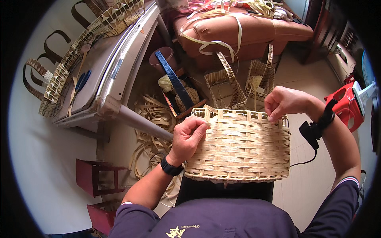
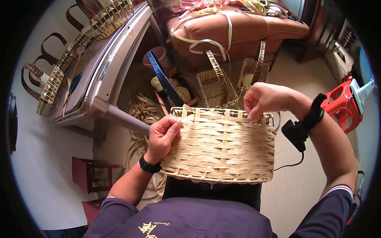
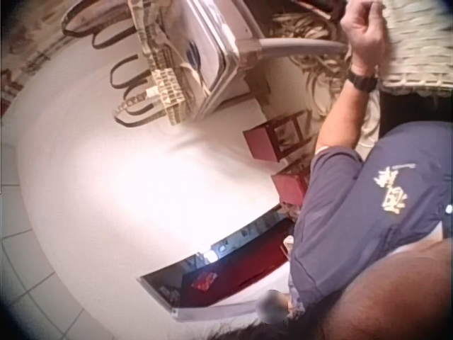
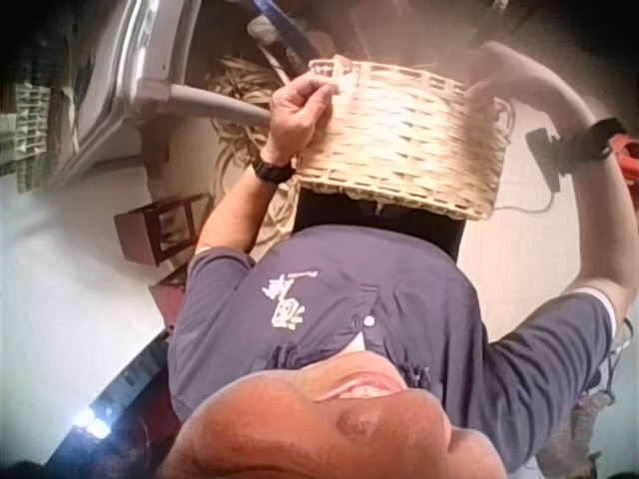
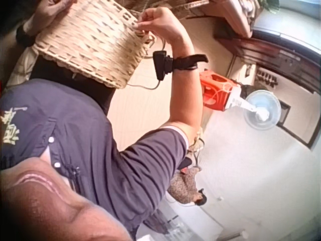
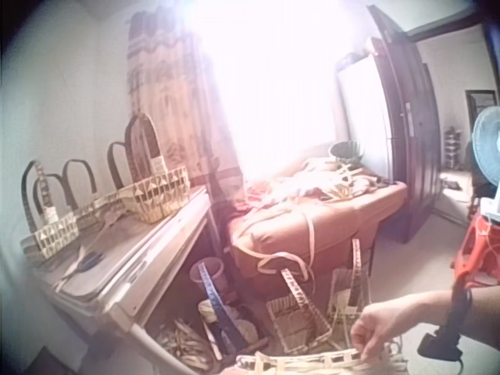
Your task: The person weaves a basket by hand, threading thin strips of material through the frame and securing them by tucking the ends into the weave.
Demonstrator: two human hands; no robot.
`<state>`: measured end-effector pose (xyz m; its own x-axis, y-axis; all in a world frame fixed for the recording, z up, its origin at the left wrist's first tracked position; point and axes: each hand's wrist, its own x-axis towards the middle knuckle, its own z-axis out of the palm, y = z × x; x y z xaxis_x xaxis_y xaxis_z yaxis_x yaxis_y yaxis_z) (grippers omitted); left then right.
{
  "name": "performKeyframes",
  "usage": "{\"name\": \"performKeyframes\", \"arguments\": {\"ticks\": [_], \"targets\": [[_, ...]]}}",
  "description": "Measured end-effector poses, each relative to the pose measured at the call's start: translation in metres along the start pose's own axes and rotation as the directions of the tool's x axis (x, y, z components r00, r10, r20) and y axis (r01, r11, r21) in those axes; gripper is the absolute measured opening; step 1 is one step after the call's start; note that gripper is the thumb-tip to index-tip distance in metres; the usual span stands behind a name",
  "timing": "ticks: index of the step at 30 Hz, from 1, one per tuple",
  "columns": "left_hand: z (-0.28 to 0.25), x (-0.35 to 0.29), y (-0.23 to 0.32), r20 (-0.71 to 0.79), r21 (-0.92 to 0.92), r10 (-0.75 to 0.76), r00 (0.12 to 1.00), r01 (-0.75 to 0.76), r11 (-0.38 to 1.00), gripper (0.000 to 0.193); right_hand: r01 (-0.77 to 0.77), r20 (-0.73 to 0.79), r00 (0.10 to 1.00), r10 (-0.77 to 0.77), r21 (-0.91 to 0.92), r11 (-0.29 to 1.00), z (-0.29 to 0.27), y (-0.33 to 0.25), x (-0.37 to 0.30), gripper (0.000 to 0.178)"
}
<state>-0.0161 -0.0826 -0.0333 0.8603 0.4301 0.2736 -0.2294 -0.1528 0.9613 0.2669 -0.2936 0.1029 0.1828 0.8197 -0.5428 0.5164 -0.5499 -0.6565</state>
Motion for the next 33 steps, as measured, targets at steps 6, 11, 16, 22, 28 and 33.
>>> {"name": "performKeyframes", "arguments": {"ticks": [6, 11, 16, 22, 28, 33], "targets": [[-0.004, -0.001, 0.002, 0.049, 0.051, 0.018, 0.999, -0.020, 0.999, 0.012, 0.104, 0.015, 0.994, -0.108, -0.437, 0.893, 0.011, -0.007, 0.011, 0.015], [0.001, 0.000, 0.004, 0.003, 0.018, -0.001, 1.000, 0.001, 1.000, 0.013, 0.083, 0.008, 0.996, -0.086, -0.369, 0.926, 0.011, -0.016, 0.019, 0.014], [-0.001, 0.001, 0.001, 0.007, 0.032, 0.030, 1.000, -0.030, 0.999, 0.014, 0.133, -0.064, 0.988, -0.137, -0.073, 0.988, 0.019, 0.011, 0.028, 0.017], [0.002, 0.001, 0.003, 0.012, 0.029, 0.009, 1.000, -0.009, 1.000, 0.013, 0.165, -0.126, 0.975, -0.184, -0.149, 0.975, 0.021, 0.023, 0.026, 0.019], [0.001, 0.000, 0.006, 0.008, 0.041, -0.008, 1.000, 0.007, 0.999, 0.013, 0.163, -0.116, 0.968, -0.221, -0.377, 0.912, 0.022, 0.033, 0.023, 0.018], [-0.002, 0.004, -0.001, 0.009, 0.052, -0.010, 1.000, 0.010, 0.999, 0.012, 0.029, 0.073, 0.997, -0.026, -0.041, 0.999, 0.009, 0.036, 0.022, 0.015]]}}
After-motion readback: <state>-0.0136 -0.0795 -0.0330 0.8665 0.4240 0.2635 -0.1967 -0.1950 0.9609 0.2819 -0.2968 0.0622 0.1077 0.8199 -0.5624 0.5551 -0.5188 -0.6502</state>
